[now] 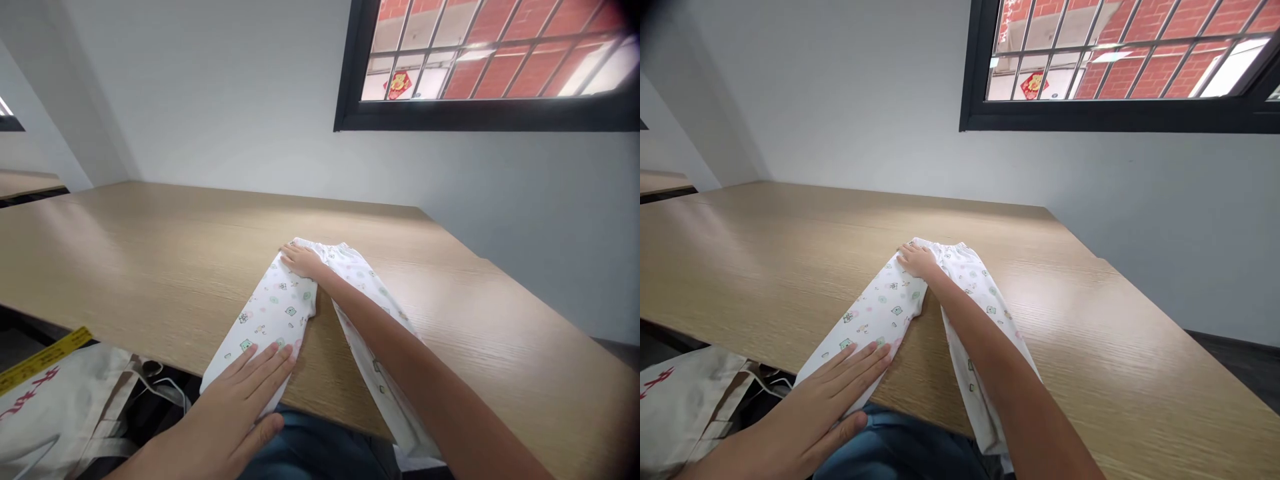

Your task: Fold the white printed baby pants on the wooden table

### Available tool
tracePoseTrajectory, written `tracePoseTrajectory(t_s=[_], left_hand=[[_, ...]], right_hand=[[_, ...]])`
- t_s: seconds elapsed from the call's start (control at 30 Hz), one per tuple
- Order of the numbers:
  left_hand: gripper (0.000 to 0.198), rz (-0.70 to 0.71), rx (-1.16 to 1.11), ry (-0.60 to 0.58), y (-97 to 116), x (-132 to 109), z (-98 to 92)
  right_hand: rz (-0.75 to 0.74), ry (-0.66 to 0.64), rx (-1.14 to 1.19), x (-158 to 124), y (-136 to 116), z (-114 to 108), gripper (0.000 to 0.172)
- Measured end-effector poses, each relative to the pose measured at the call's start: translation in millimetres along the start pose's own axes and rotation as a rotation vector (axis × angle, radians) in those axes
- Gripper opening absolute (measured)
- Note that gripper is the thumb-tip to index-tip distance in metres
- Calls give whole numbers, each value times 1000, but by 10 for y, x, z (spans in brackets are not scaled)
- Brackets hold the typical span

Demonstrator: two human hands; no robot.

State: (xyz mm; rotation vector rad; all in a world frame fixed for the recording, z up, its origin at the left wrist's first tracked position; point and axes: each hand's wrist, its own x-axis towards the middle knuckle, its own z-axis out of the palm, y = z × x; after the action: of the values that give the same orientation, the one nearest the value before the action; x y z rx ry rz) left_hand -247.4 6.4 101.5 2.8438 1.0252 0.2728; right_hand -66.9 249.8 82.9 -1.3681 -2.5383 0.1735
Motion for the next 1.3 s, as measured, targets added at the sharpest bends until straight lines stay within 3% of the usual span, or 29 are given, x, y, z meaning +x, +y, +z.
tracePoseTrajectory(t_s=[0.13, 0.23, 0.3, 0.4, 0.5, 0.6, 0.67, 0.77, 0.87, 0.93, 1.0, 1.07, 1.1, 1.23, 1.3], left_hand=[[49, -59, -85, 10, -13, 45, -17], [35, -114, -214, 7, -42, 182, -124], [40, -150, -281, -33, -61, 372, -235], [46, -112, -321, -31, -73, 860, -355], [43, 61, -288, -55, -52, 1527, -301], [46, 105, -240, -151, 15, 2101, -109], [50, 116, -215, -193, 111, 2262, 11], [48, 218, -184, -203, 370, 2066, 117], [49, 368, -179, -139, 709, 1541, 242], [53, 426, -153, 42, 906, 1220, 406], [56, 437, -145, 315, 1044, 1037, 605], [53, 418, -153, 507, 1129, 1008, 760], [48, 402, -155, 541, 1161, 1039, 803], [18, 308, -89, 470, 1283, 1298, 767], [17, 305, -77, 447, 1332, 1427, 719]], right_hand=[[41, -36, 131, -9, 26, -151, 33], [100, -51, 235, -161, 99, -413, 42], [112, -37, 289, -365, 170, -641, 43], [112, -47, 390, -773, 285, -980, 39], [162, -165, 449, -1153, 371, -1181, 39], [192, -307, 392, -1366, 411, -1135, 42], [181, -335, 289, -1398, 430, -978, 45], [154, -249, 82, -1325, 486, -678, 49], [177, -139, -21, -1188, 579, -466, 51], [191, -106, -26, -1101, 645, -410, 50], [187, -78, -22, -1038, 700, -403, 48], [181, -37, -13, -1008, 739, -413, 46], [176, -12, -7, -1003, 752, -417, 44], [194, 102, 2, -1016, 768, -407, 39], [261, 163, -11, -1024, 759, -397, 40]])
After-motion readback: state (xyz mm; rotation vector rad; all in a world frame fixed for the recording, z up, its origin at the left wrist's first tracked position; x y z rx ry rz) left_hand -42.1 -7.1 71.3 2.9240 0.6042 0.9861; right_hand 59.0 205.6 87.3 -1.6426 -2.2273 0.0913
